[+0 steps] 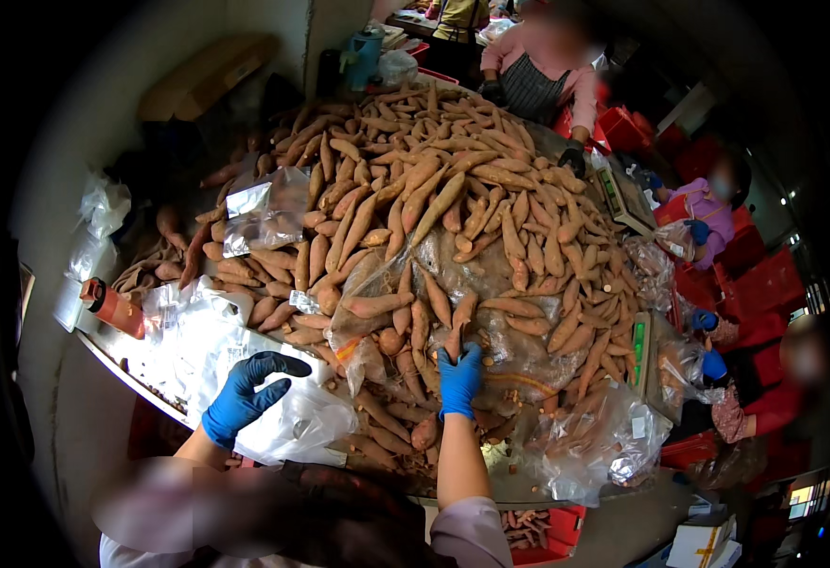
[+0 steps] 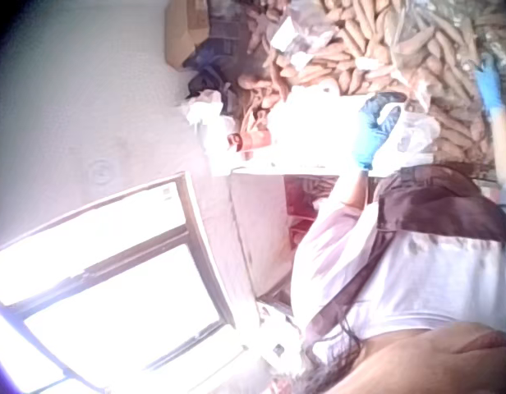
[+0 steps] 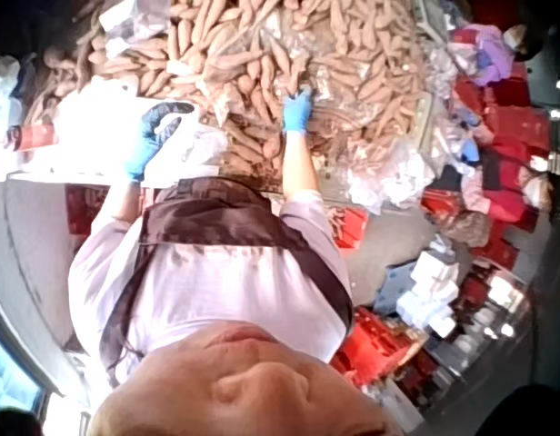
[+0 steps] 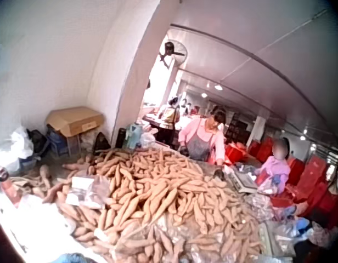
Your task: The person peels a large pile of sweet potatoes using a handheld peeler. They trim the ends, rotate each tuber, and place the peeled pieces into a plastic bag. The work is performed at a table with other workers visible in the background.
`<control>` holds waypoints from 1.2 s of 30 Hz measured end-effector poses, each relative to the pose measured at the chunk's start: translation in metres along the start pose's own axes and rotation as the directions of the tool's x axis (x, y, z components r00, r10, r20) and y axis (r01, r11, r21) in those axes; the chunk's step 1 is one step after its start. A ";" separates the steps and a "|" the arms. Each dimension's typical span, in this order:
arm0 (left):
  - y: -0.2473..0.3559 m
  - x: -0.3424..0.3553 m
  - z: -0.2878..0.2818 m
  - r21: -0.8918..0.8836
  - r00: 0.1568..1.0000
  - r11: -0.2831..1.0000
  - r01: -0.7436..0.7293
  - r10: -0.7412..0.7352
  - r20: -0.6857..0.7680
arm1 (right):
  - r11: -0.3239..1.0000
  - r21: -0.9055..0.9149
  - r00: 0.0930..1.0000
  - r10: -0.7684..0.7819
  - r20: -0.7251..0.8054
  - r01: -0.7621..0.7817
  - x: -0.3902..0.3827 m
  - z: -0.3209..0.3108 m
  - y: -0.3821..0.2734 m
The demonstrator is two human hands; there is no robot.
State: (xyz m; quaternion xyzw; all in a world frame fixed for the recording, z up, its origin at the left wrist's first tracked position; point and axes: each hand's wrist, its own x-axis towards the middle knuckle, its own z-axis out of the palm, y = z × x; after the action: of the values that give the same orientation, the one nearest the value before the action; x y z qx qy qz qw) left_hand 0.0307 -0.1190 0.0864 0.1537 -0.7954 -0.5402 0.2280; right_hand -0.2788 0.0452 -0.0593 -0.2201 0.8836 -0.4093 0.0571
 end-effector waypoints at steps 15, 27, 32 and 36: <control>-0.001 0.037 0.152 -0.663 0.836 0.511 0.547 -0.306 0.455 | 0.832 0.528 0.946 -0.289 0.149 0.171 -0.127 -0.063 -0.054; 0.012 0.029 0.167 -0.369 0.737 0.661 0.654 -0.446 0.508 | 0.923 0.202 0.904 -0.369 0.218 0.328 -0.106 -0.081 -0.026; 0.055 0.028 0.148 -0.538 0.694 0.495 0.682 -0.206 0.690 | 0.923 0.364 0.898 -0.047 0.437 -0.129 -0.079 -0.047 0.046; 0.045 0.037 0.154 -0.548 0.876 0.813 0.196 0.106 0.471 | 0.713 0.550 0.784 -0.002 0.621 -0.434 -0.097 -0.073 -0.004</control>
State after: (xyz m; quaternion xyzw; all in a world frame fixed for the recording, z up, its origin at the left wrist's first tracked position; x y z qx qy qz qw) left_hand -0.0822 0.0010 0.0870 -0.0425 -0.6195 -0.7825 0.0457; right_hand -0.2112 0.1362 -0.0165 -0.1875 0.6354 -0.5999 0.4486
